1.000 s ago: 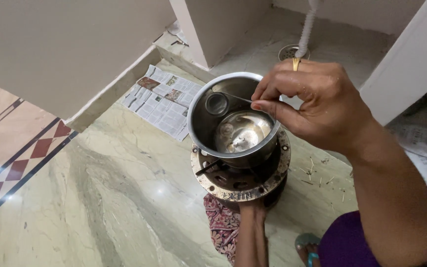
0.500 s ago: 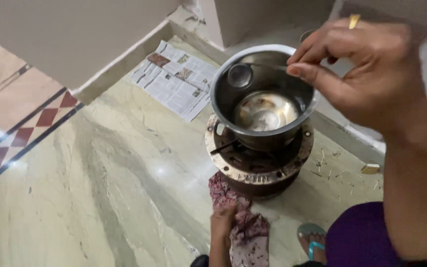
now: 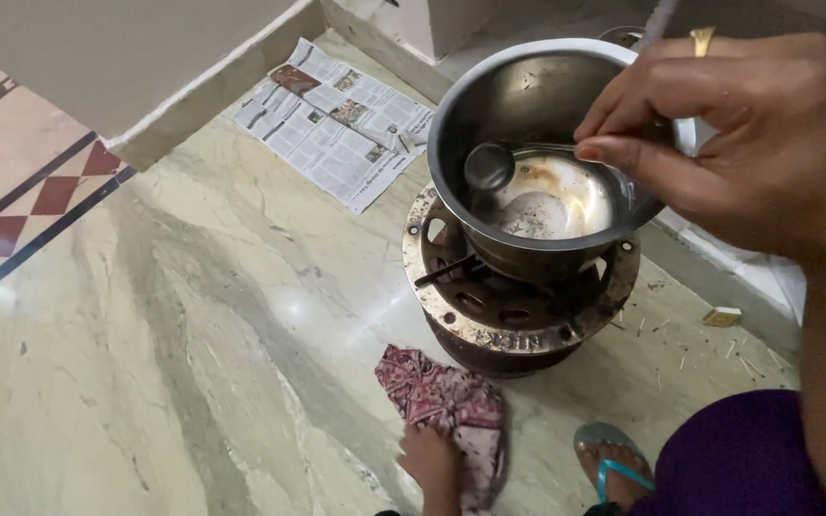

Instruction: Filling silicone molds with a liquid mixture and then heating the mixture on a stove.

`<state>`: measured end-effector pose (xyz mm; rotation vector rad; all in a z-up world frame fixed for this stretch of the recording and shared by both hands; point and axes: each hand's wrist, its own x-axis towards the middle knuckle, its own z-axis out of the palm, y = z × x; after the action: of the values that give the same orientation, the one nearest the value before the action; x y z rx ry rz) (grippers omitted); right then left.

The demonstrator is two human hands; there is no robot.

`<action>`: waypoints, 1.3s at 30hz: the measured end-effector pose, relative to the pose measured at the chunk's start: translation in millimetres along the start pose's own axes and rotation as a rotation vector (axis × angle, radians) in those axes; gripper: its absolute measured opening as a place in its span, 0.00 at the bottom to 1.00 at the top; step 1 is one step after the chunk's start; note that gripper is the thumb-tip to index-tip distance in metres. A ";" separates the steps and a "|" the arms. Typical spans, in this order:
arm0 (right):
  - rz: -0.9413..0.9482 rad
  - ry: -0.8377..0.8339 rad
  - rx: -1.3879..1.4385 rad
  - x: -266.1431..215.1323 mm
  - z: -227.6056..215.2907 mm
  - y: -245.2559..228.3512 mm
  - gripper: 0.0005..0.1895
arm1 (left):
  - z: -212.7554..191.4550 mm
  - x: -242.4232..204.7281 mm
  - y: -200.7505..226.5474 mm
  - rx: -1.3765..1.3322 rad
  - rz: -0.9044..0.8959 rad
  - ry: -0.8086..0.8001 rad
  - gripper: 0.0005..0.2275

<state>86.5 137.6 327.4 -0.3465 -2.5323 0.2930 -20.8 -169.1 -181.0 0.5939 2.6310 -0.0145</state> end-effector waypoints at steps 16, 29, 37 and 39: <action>0.026 0.095 -0.043 4.7 -8.4 -9.5 0.03 | -445.5 -21.5 92.9 -1.606 0.459 -0.002 0.16; 0.105 0.043 -0.034 2.4 -2.0 5.3 0.05 | -461.2 -24.3 165.9 -0.958 0.466 0.247 0.25; 0.229 -0.006 0.036 -2.4 3.0 26.0 0.06 | -447.2 -0.6 173.7 -0.996 0.385 0.227 0.29; 0.228 -0.041 0.038 -2.0 3.9 27.9 0.06 | -446.5 1.1 175.1 -1.192 0.392 0.109 0.21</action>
<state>91.1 162.7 315.4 -0.6214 -2.5254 0.4386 -136.0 37.0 236.5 0.6142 2.0249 1.5722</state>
